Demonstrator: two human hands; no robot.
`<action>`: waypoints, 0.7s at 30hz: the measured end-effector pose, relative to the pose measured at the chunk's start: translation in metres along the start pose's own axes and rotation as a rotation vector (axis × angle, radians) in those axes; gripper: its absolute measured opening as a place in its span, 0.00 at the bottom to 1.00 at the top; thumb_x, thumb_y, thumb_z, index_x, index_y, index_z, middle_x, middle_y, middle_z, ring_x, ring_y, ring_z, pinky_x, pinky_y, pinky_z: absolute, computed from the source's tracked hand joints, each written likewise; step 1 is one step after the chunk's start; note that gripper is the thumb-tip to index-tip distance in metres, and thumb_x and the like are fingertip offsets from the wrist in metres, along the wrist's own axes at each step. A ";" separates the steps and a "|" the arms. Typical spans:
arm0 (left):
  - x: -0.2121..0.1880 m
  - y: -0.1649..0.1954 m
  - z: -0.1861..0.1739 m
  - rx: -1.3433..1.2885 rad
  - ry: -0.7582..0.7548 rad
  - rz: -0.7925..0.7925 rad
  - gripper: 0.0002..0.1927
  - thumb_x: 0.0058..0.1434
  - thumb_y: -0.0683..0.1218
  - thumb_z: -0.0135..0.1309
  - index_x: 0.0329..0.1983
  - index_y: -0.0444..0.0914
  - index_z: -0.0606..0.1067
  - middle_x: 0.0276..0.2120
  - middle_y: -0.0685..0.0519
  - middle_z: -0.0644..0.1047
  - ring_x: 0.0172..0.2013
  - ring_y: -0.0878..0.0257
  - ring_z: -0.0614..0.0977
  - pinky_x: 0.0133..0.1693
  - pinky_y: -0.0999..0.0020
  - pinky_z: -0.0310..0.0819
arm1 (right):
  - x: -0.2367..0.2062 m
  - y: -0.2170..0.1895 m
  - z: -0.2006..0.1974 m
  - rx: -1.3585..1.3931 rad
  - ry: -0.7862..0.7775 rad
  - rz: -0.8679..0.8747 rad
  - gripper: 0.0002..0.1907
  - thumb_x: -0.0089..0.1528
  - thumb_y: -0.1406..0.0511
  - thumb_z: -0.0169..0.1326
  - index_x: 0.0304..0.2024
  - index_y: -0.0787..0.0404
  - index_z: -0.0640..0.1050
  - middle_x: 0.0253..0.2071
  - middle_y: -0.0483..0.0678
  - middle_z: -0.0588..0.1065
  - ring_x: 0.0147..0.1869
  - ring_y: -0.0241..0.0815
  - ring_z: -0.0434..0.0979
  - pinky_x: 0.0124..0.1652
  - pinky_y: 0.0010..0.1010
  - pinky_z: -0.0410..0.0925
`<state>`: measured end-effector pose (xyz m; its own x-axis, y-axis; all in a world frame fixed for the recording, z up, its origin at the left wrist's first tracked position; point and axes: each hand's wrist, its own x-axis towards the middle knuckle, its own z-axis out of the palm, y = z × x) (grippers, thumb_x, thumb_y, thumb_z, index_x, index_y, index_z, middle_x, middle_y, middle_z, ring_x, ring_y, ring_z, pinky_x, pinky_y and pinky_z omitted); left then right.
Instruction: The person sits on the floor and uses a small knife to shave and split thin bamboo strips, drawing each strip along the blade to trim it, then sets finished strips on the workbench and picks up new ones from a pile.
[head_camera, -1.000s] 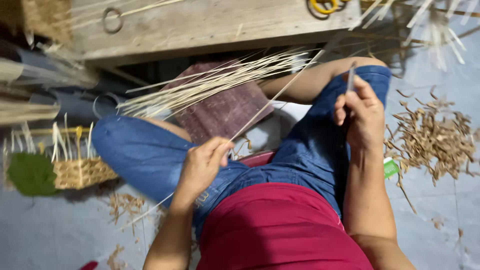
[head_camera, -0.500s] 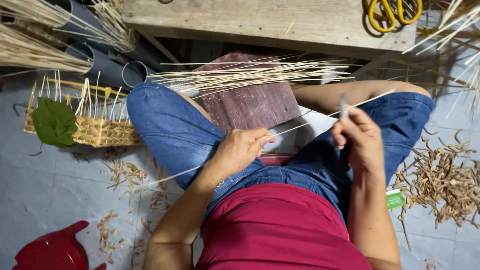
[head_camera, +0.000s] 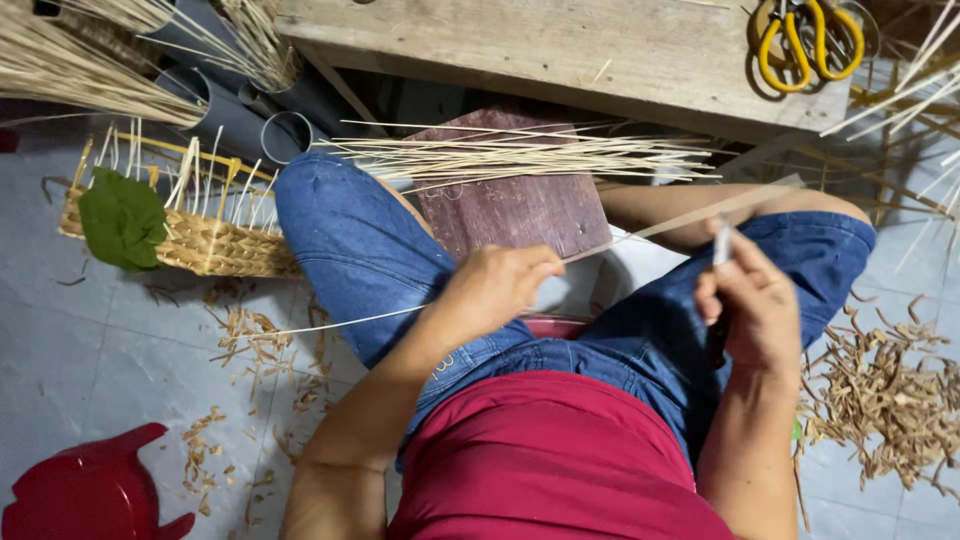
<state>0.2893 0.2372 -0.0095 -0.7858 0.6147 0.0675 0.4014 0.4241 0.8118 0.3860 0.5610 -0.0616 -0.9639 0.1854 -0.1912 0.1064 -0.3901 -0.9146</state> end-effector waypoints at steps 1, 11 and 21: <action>0.004 0.002 0.005 0.042 0.019 0.109 0.10 0.69 0.49 0.48 0.44 0.44 0.79 0.29 0.50 0.81 0.30 0.53 0.84 0.33 0.58 0.78 | 0.001 0.002 0.008 -0.032 -0.029 0.047 0.26 0.67 0.68 0.52 0.68 0.66 0.72 0.31 0.50 0.75 0.26 0.34 0.68 0.27 0.23 0.63; -0.005 0.048 0.016 -0.005 0.496 0.477 0.07 0.65 0.42 0.60 0.45 0.41 0.78 0.40 0.52 0.80 0.45 0.51 0.83 0.51 0.59 0.77 | 0.011 0.013 0.017 0.132 0.057 -0.082 0.17 0.71 0.68 0.54 0.61 0.65 0.74 0.46 0.52 0.77 0.31 0.38 0.71 0.31 0.25 0.65; 0.007 0.023 0.091 -0.494 0.148 -0.016 0.23 0.75 0.51 0.45 0.69 0.36 0.67 0.54 0.46 0.79 0.50 0.59 0.83 0.48 0.67 0.78 | 0.014 0.033 0.027 0.286 0.074 -0.070 0.19 0.70 0.67 0.55 0.63 0.61 0.73 0.50 0.50 0.78 0.33 0.38 0.73 0.30 0.26 0.66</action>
<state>0.3361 0.3115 -0.0425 -0.8624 0.4953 0.1050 0.1469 0.0462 0.9881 0.3692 0.5264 -0.0850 -0.9449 0.2817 -0.1667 -0.0426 -0.6108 -0.7907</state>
